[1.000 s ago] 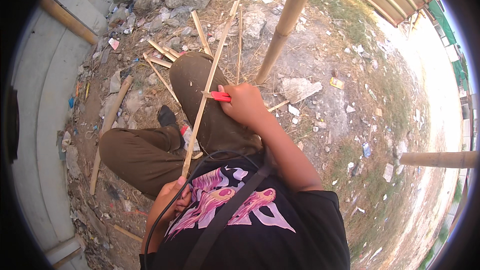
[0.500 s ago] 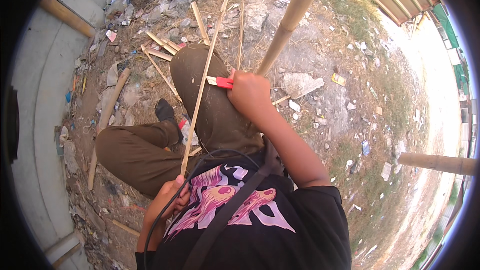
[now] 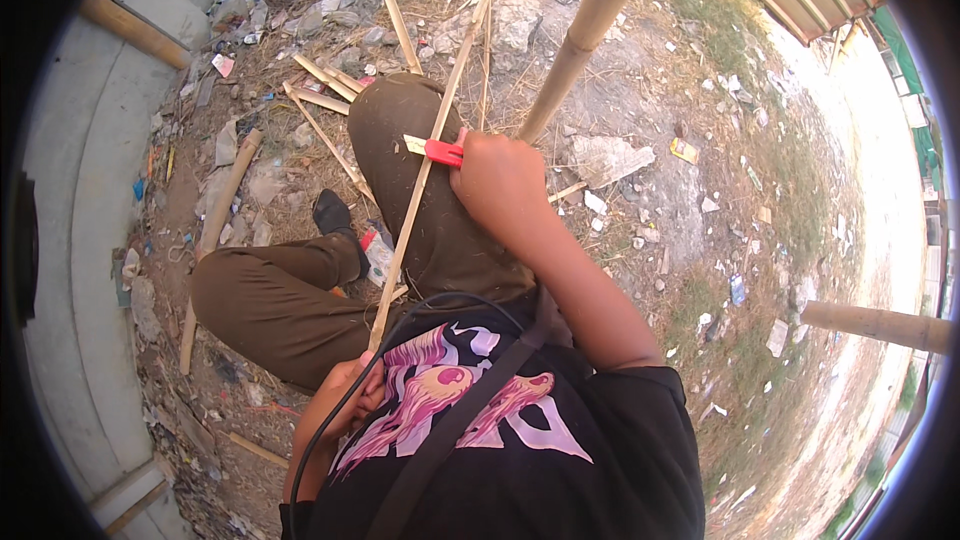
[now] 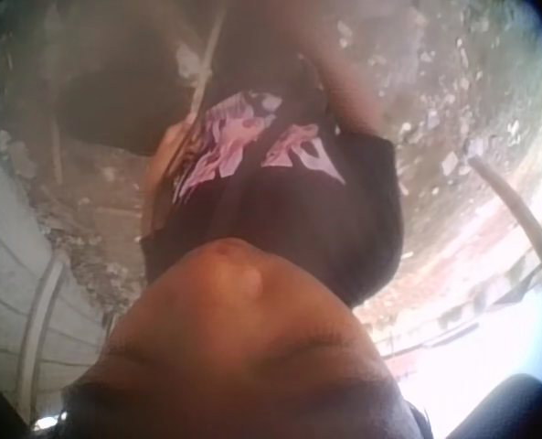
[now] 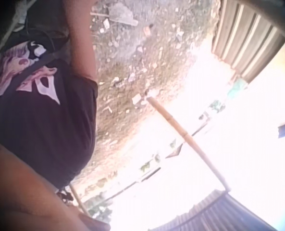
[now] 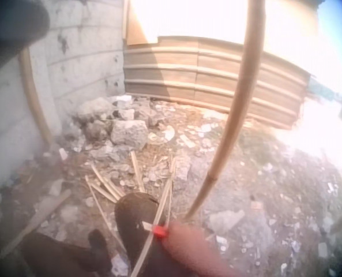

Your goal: The person sits on the ground and uses a red utility knife to shave and smooth a thin bamboo stick. They hold the stick with their left hand and scrape along its length with the knife in their right hand, occasionally rotating the stick to work on different sides.

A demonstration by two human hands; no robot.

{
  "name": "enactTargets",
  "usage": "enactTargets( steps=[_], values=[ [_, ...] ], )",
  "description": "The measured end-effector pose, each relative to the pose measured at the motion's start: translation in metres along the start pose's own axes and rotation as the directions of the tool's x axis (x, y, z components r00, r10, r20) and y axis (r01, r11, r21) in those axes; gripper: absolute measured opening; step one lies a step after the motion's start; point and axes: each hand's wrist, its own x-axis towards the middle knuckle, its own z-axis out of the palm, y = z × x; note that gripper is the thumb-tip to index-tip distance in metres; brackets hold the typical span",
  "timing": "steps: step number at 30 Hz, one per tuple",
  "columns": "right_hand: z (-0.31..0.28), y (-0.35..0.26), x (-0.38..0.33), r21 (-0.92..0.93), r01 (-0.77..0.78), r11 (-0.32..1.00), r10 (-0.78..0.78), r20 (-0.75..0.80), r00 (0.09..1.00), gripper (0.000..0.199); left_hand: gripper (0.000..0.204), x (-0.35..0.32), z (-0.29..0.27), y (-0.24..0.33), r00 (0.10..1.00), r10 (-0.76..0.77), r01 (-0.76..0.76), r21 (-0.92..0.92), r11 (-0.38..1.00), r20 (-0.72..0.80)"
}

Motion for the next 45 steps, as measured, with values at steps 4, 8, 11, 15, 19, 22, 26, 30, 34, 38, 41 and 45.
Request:
enactTargets(
  steps=[4, 8, 11, 15, 19, 22, 26, 30, 34, 38, 41, 45],
  values=[
    [0.008, 0.014, 0.019, -0.006, -0.029, 1.000, 0.028, -0.092, 0.995, 0.030, 0.052, -0.004, -0.005, 0.002, 0.999, -0.033, 0.032, 0.015, 0.999, 0.032],
    [-0.001, 0.014, 0.015, -0.043, 0.033, 0.999, -0.035, -0.052, 0.998, 0.030, 0.053, -0.008, -0.003, 0.004, 1.000, -0.006, 0.006, 0.022, 1.000, -0.018],
    [0.003, 0.015, 0.002, -0.053, 0.043, 0.998, -0.045, -0.031, 0.999, 0.029, 0.054, -0.008, -0.001, 0.004, 0.999, -0.012, 0.013, 0.010, 1.000, -0.040],
    [0.008, 0.013, -0.003, 0.016, 0.001, 1.000, -0.001, -0.035, 0.999, 0.030, 0.055, -0.012, 0.003, 0.004, 0.998, 0.001, 0.000, 0.014, 1.000, -0.058],
    [0.014, 0.011, -0.004, 0.009, -0.013, 1.000, 0.014, -0.086, 0.996, 0.033, 0.054, -0.016, -0.004, 0.002, 1.000, -0.003, 0.004, 0.041, 0.999, -0.011],
    [0.023, 0.007, -0.005, 0.019, -0.010, 1.000, 0.013, -0.157, 0.987, 0.034, 0.054, -0.022, 0.003, -0.001, 0.998, 0.038, -0.037, 0.010, 0.999, -0.058],
    [0.031, 0.005, -0.007, 0.038, -0.005, 0.999, 0.014, -0.229, 0.973, 0.037, 0.054, -0.033, 0.002, -0.013, 0.995, 0.021, -0.017, 0.042, 0.999, -0.097],
    [0.036, 0.004, -0.009, 0.093, 0.008, 0.996, 0.018, -0.274, 0.961, 0.038, 0.055, -0.049, 0.009, -0.008, 0.993, -0.011, 0.018, 0.063, 0.998, -0.117],
    [0.037, 0.004, -0.008, 0.106, -0.020, 0.994, 0.051, -0.294, 0.955, 0.041, 0.054, -0.061, 0.022, -0.005, 0.983, 0.019, 0.014, 0.175, 0.984, -0.183],
    [0.035, 0.003, -0.005, 0.101, -0.056, 0.993, 0.081, -0.266, 0.961, 0.042, 0.053, -0.072, 0.018, -0.018, 0.982, 0.007, 0.021, 0.146, 0.989, -0.190],
    [0.038, 0.006, -0.003, 0.082, -0.058, 0.995, 0.077, -0.245, 0.966, 0.040, 0.053, -0.077, 0.022, -0.017, 0.973, 0.009, 0.040, 0.208, 0.977, -0.230],
    [0.033, 0.005, -0.002, 0.070, -0.074, 0.995, 0.086, -0.186, 0.979, 0.038, 0.051, -0.072, 0.019, -0.026, 0.978, 0.033, 0.002, 0.166, 0.986, -0.206]
  ],
)
